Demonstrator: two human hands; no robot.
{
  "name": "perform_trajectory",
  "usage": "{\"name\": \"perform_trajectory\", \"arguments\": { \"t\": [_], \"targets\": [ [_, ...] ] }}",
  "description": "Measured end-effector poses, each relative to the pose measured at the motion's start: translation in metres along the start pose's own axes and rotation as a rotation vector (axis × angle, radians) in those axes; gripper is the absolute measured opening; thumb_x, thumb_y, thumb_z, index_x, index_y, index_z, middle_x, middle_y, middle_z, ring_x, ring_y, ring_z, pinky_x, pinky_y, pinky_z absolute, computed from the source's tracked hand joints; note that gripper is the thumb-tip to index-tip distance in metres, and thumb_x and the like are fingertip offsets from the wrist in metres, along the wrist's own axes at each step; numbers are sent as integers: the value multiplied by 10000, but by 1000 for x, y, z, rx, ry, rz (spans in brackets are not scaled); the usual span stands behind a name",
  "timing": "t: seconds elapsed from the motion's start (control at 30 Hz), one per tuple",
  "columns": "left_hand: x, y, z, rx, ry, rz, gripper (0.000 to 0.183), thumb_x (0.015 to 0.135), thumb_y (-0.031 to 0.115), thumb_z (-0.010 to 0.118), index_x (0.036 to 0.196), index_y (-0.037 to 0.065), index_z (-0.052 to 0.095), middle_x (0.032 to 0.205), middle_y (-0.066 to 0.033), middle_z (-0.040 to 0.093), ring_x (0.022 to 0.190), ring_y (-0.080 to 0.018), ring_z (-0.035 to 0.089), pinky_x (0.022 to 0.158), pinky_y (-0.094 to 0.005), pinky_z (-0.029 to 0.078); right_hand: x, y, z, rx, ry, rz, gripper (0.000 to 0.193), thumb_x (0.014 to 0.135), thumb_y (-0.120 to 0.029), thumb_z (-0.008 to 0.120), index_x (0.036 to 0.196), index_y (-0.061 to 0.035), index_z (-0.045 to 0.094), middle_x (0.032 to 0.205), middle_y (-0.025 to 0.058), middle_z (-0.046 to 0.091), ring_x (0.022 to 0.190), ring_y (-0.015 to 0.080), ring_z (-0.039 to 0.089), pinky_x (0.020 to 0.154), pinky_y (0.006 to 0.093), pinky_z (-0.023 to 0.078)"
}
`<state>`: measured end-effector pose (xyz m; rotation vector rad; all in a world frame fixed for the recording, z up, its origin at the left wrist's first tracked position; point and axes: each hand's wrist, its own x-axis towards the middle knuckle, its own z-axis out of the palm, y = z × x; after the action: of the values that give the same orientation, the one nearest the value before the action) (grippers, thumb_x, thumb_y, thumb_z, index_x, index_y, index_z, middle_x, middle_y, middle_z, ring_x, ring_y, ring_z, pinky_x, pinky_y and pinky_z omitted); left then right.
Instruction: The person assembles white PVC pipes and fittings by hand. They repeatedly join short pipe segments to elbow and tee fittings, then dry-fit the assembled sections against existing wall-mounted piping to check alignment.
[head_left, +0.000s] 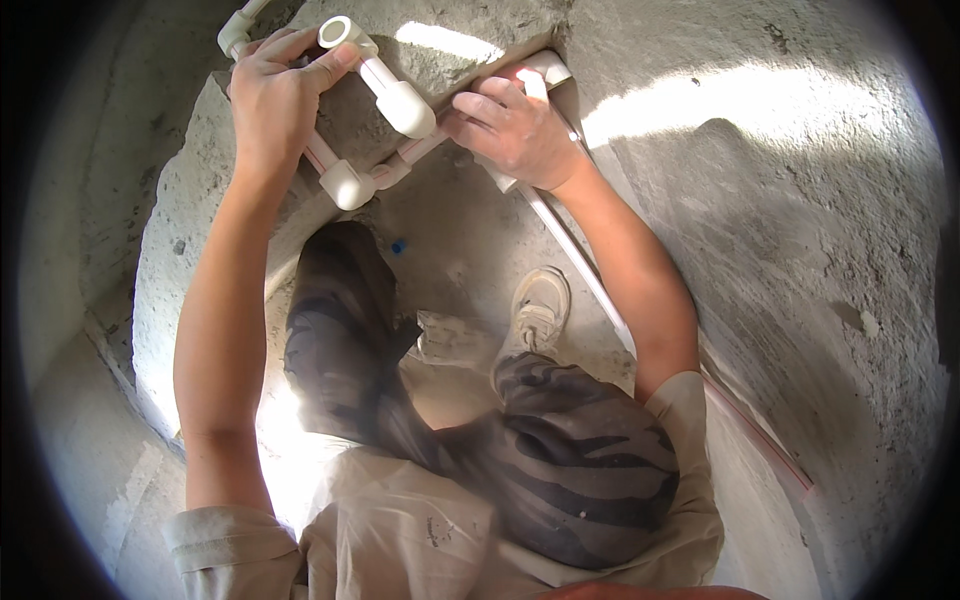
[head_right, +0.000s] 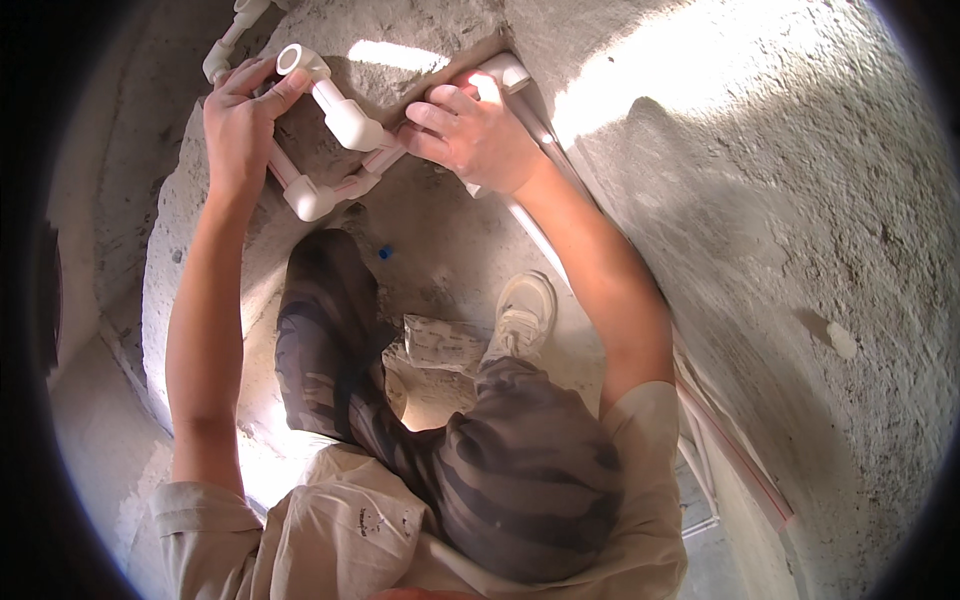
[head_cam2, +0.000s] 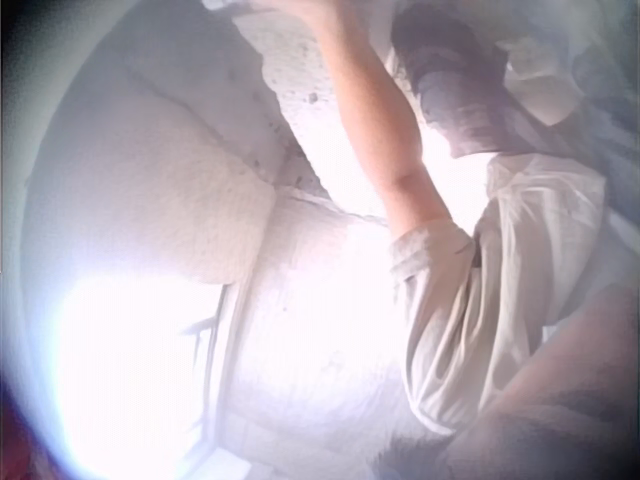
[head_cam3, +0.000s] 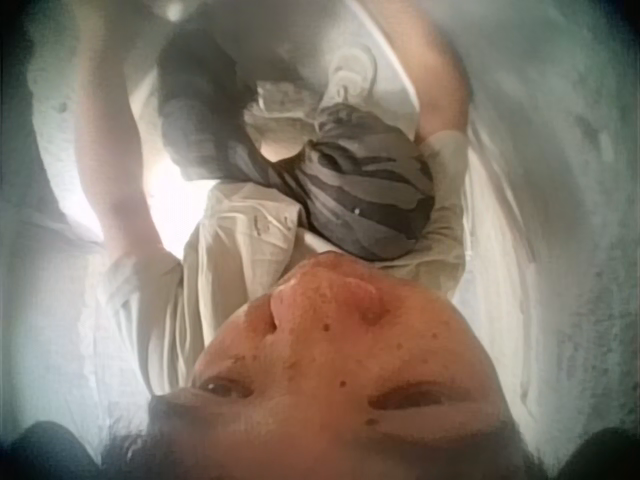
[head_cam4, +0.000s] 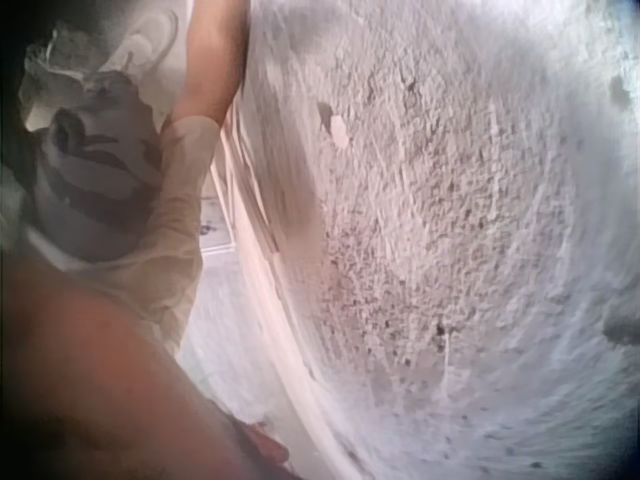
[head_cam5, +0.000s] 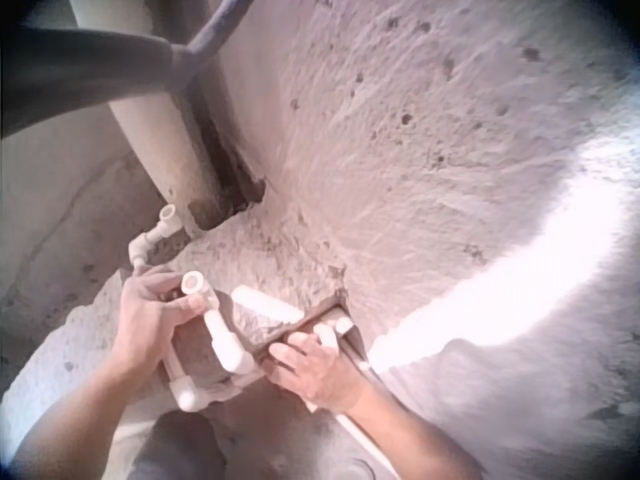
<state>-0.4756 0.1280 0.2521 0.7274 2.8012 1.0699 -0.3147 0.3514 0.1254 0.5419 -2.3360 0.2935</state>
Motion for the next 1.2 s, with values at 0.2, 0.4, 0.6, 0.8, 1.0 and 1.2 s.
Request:
{"name": "perform_trajectory", "arguments": {
  "t": [0.2, 0.4, 0.6, 0.8, 1.0, 1.2],
  "targets": [
    [-1, 1, 0, -21, -12, -33, 458, 866, 373, 869, 1186, 49, 820, 1224, -160, 757, 1203, -286, 627, 1059, -376, 477, -1, 1, 0, 21, 8, -18, 278, 814, -180, 677, 1087, -206, 725, 1222, -20, 627, 1140, 210, 613, 830, 322, 578],
    [-1, 5, -1, 9, 5, 6, 440, 864, 350, 865, 1173, 40, 819, 1193, -145, 766, 1193, -281, 632, 1037, -367, 484, -2, 2, 1, 12, 2, -20, 270, 817, -173, 677, 1079, -202, 733, 1218, -18, 641, 1140, 207, 619, 808, 315, 584],
    [-2, 8, -1, -61, -11, -30, 384, 873, 301, 854, 1147, 35, 819, 1170, -124, 773, 1154, -259, 639, 1015, -366, 486, -1, 2, 0, 30, 17, -15, 262, 810, -166, 690, 1065, -203, 738, 1214, -24, 646, 1137, 204, 618, 774, 319, 587],
    [-2, 11, -1, -52, -9, -24, 370, 874, 290, 851, 1136, 31, 819, 1145, -112, 773, 1126, -256, 637, 995, -369, 490, 0, 2, -2, 34, 10, -13, 255, 808, -162, 687, 1055, -200, 734, 1215, -22, 647, 1142, 211, 614, 767, 334, 581],
    [-2, 11, -3, -56, -19, -66, 402, 868, 309, 844, 1135, 11, 813, 1169, -124, 757, 1109, -271, 643, 1000, -361, 488, -3, 3, 1, 33, 0, -26, 258, 810, -173, 683, 1064, -187, 724, 1199, -15, 649, 1139, 212, 622, 769, 390, 566],
    [-5, 15, -15, -337, -59, -180, 364, 883, 255, 805, 1142, -2, 808, 1126, -90, 722, 1067, -212, 657, 991, -323, 481, -2, 2, -9, 52, 38, -39, 238, 843, -181, 679, 1078, -177, 714, 1186, -8, 647, 1151, 196, 631, 762, 416, 548]
  ]
}}
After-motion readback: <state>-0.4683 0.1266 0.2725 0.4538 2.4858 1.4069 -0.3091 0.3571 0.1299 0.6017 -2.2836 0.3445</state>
